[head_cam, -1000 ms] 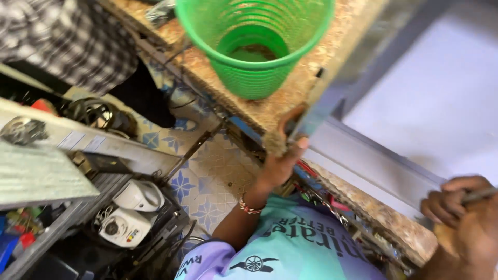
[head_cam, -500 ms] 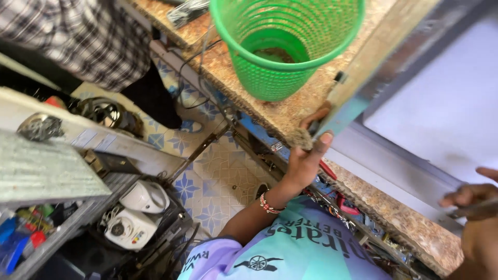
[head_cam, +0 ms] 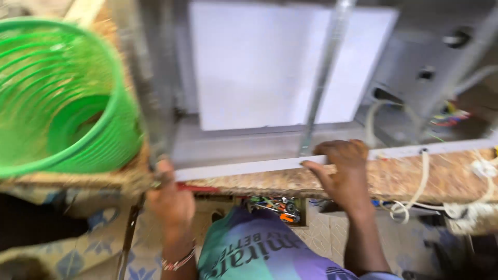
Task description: The person is cleaning the interior of a disassembled microwave casing using a paintbrush to sweep dust into a small green basket.
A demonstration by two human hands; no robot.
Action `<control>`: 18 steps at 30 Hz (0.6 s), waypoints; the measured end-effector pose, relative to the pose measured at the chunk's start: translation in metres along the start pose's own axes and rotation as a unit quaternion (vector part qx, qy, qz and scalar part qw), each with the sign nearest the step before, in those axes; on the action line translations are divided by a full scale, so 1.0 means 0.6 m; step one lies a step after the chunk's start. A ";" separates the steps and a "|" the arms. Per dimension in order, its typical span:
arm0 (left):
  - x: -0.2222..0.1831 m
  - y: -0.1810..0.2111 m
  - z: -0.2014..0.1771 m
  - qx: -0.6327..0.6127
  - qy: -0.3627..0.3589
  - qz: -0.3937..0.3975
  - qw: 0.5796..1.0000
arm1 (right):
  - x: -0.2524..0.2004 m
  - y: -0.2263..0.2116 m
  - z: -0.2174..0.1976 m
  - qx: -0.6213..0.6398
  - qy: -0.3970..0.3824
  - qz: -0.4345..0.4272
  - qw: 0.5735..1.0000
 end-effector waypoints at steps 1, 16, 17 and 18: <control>-0.006 0.014 0.016 -0.002 -0.016 -0.015 1.000 | -0.005 0.004 -0.001 -0.014 0.006 0.016 1.000; -0.011 0.052 0.031 0.472 0.040 -0.068 0.878 | -0.014 0.026 0.056 -0.049 0.111 -0.035 0.992; -0.004 0.042 0.033 0.364 -0.018 -0.021 0.931 | -0.015 0.031 0.063 -0.063 0.141 -0.047 0.987; 0.001 0.035 0.032 0.250 -0.075 0.024 0.965 | -0.017 0.036 0.071 -0.074 0.169 -0.060 0.981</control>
Point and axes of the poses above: each hand's wrist, its own x-axis towards the middle knuckle, its own z-axis out of the palm, y = z × x, the point moved 1 cm from there along x, towards the middle knuckle, and after that the axes turned 8 degrees about -x, right-handed, at the moved point
